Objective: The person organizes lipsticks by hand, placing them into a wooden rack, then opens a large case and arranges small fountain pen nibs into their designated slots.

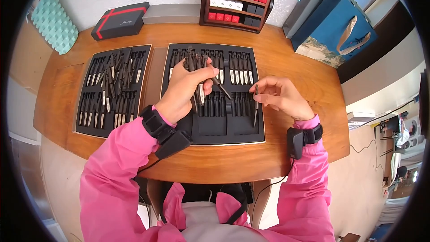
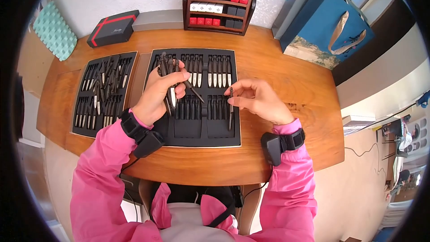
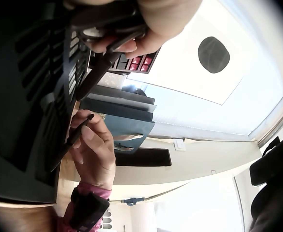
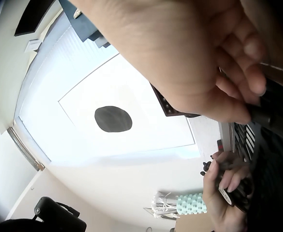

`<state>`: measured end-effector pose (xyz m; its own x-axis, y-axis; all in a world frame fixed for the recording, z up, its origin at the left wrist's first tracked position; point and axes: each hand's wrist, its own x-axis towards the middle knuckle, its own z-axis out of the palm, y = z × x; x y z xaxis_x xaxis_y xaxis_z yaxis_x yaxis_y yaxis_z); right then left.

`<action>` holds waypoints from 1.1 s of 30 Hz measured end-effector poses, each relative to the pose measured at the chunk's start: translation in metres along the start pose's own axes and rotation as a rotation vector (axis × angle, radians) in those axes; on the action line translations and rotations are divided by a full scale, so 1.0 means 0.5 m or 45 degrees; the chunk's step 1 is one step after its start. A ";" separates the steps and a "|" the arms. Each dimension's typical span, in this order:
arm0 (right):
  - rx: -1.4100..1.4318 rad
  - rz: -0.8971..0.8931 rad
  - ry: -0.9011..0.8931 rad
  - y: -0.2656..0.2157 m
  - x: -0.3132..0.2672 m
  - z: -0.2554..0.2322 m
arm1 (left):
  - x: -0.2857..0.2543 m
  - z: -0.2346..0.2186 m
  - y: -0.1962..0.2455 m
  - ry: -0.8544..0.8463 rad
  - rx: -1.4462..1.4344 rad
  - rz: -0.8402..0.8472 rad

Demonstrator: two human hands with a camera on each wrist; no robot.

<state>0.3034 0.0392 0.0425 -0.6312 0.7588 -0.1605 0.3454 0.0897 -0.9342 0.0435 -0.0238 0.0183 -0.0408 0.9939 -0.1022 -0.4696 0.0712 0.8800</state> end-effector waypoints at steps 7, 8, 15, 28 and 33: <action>-0.055 0.043 -0.065 0.001 -0.001 -0.007 | -0.003 0.003 0.001 -0.001 -0.008 0.012; -0.091 -0.058 -0.066 0.016 0.004 -0.007 | -0.004 0.004 0.002 0.000 -0.004 0.011; -0.330 -0.109 -0.027 0.006 -0.002 0.000 | -0.005 0.008 0.004 0.006 -0.015 0.002; -0.504 -0.133 0.093 0.010 -0.008 -0.003 | -0.003 0.001 0.002 -0.018 -0.013 -0.001; -0.642 -0.295 0.144 0.008 -0.010 -0.002 | -0.001 0.000 -0.001 -0.017 -0.027 0.008</action>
<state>0.3088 0.0365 0.0398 -0.6612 0.7446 0.0920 0.5131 0.5383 -0.6686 0.0436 -0.0246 0.0181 -0.0318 0.9954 -0.0906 -0.4879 0.0636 0.8706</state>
